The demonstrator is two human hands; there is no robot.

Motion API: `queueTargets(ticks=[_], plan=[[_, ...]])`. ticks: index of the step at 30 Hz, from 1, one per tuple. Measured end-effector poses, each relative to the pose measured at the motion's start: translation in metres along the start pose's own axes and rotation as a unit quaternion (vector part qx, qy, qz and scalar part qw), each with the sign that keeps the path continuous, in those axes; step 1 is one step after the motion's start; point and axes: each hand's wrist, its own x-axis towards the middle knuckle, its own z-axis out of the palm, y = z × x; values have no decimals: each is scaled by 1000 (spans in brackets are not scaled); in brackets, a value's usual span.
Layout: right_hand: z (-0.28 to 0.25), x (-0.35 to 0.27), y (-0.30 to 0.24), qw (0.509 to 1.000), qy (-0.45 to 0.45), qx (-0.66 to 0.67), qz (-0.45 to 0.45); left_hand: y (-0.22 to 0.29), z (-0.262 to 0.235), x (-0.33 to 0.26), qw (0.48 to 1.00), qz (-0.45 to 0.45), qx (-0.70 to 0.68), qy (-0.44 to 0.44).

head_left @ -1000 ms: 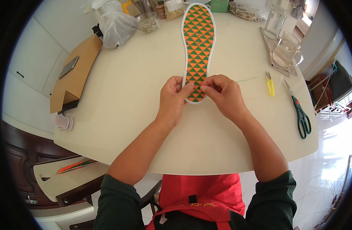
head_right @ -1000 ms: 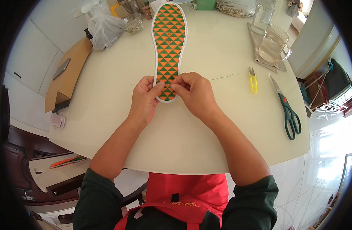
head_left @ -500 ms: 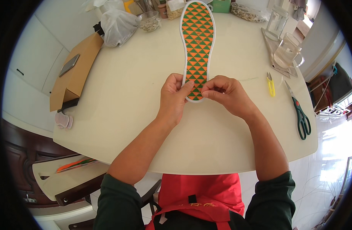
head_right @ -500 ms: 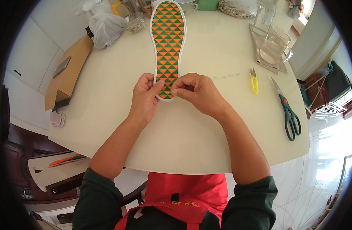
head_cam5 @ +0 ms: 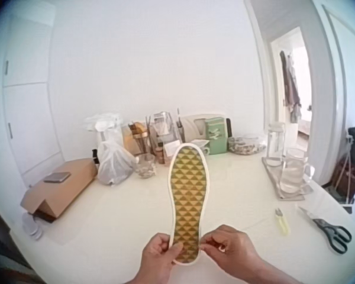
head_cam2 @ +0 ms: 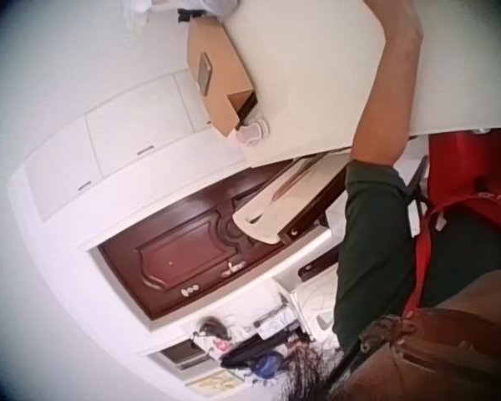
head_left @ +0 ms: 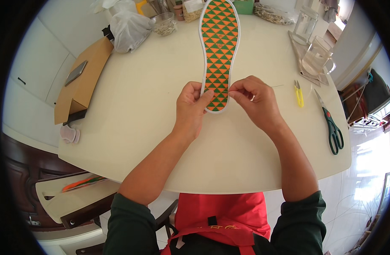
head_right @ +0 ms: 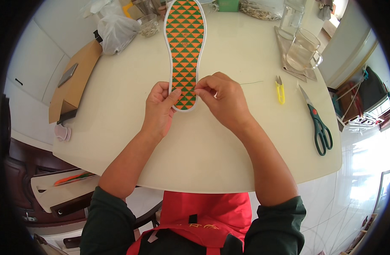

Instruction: The person hand-sews a patterned insole using a needle and thread, stitching along the perimeter. They flip the insole to check both sides, trim excess thread with scissors, and continue stitching the edge.

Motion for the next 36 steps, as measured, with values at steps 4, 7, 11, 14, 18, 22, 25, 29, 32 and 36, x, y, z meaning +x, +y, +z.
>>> queueTargets(ticks=[4,7,11,14,18,22,25,29,32,36], plan=[[7,-2,1,999,-10,-14,32,0,0,0,1000,4,7,-10],[8,-2,1,999,-9,-17,34,0,0,0,1000,4,10,-11],[8,-2,-1,999,-9,-12,39,-1,1,-1,1000,8,11,-11],[9,-3,1,999,-6,-15,32,-1,1,-1,1000,6,12,-10],[10,-3,0,999,-3,-21,35,-1,1,-1,1000,5,10,-12],[10,-3,-1,999,-3,-21,38,-2,3,-2,1000,12,-10,-3],[11,-3,-1,999,-2,-21,44,-3,2,-2,1000,10,5,0],[14,-4,0,998,4,-23,52,-2,4,-3,1000,10,-4,-5],[16,-4,-1,998,10,-17,53,-2,4,-2,1000,9,-2,-3],[20,-6,1,998,28,-4,57,-4,1,-1,1000,11,12,-4]])
